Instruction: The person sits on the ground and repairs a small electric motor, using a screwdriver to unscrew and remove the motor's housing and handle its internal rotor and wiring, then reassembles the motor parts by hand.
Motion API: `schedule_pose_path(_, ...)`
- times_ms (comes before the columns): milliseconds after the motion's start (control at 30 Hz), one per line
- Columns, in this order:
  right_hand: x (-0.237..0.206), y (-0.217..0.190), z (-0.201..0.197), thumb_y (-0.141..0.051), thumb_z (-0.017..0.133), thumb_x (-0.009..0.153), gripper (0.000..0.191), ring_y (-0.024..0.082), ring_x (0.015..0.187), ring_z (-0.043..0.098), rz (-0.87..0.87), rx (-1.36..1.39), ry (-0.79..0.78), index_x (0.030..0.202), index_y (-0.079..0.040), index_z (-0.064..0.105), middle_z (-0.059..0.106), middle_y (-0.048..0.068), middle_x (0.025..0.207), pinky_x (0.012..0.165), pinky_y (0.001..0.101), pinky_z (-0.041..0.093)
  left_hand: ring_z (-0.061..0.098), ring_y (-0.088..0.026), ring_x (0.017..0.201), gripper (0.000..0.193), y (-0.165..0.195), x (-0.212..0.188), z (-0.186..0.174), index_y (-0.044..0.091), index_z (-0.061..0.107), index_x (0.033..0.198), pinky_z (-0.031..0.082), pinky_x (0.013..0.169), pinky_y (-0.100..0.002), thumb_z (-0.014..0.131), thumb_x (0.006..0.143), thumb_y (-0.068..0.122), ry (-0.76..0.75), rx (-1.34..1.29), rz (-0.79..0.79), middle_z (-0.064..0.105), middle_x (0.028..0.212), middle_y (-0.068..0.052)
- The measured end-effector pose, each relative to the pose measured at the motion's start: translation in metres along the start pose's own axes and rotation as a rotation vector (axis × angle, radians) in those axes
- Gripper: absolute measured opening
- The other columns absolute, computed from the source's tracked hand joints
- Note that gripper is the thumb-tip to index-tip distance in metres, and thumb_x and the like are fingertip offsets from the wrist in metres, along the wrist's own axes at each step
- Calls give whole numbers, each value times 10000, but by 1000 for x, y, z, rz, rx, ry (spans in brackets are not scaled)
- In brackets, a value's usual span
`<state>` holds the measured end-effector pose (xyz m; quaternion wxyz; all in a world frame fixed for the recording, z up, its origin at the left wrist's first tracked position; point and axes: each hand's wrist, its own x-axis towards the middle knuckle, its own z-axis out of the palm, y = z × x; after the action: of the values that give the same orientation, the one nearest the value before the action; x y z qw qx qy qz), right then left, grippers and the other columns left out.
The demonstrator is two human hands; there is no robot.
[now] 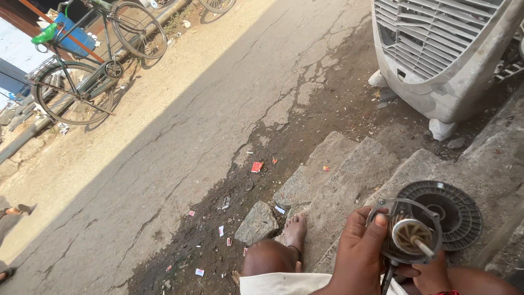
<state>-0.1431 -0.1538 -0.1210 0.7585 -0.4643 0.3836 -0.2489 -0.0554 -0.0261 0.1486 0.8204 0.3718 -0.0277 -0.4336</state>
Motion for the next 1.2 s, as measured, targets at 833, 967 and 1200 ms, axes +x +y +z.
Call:
schedule_pose_path(833, 25, 5, -19, -90, 690, 953, 153, 121, 785, 655, 314, -169, -64, 1095, -38, 668, 698, 58, 921, 656, 310, 566, 645, -112, 1191, 407, -21, -64, -14, 28, 615, 1433, 495, 1091, -284, 588, 1142, 311, -25, -30, -334, 671, 1279, -50)
schedule_pose_path(967, 14, 3, -4, -104, 704, 975, 143, 114, 787, 638, 142, -73, -29, 1079, -10, 680, 716, 60, 933, 691, 273, 542, 644, -122, 1169, 374, -27, -58, -17, 29, 594, 1403, 497, 1082, -288, 572, 1154, 307, -142, -83, -342, 669, 1260, -55)
schedule_pose_path(1200, 5, 20, -5, -72, 714, 965, 144, 82, 797, 628, 60, 73, 0, 1098, -25, 685, 706, 37, 946, 720, 227, 520, 654, -149, 1145, 341, -25, -41, -25, 15, 588, 1374, 525, 1061, -307, 563, 1170, 288, -121, -101, -320, 666, 1222, -74)
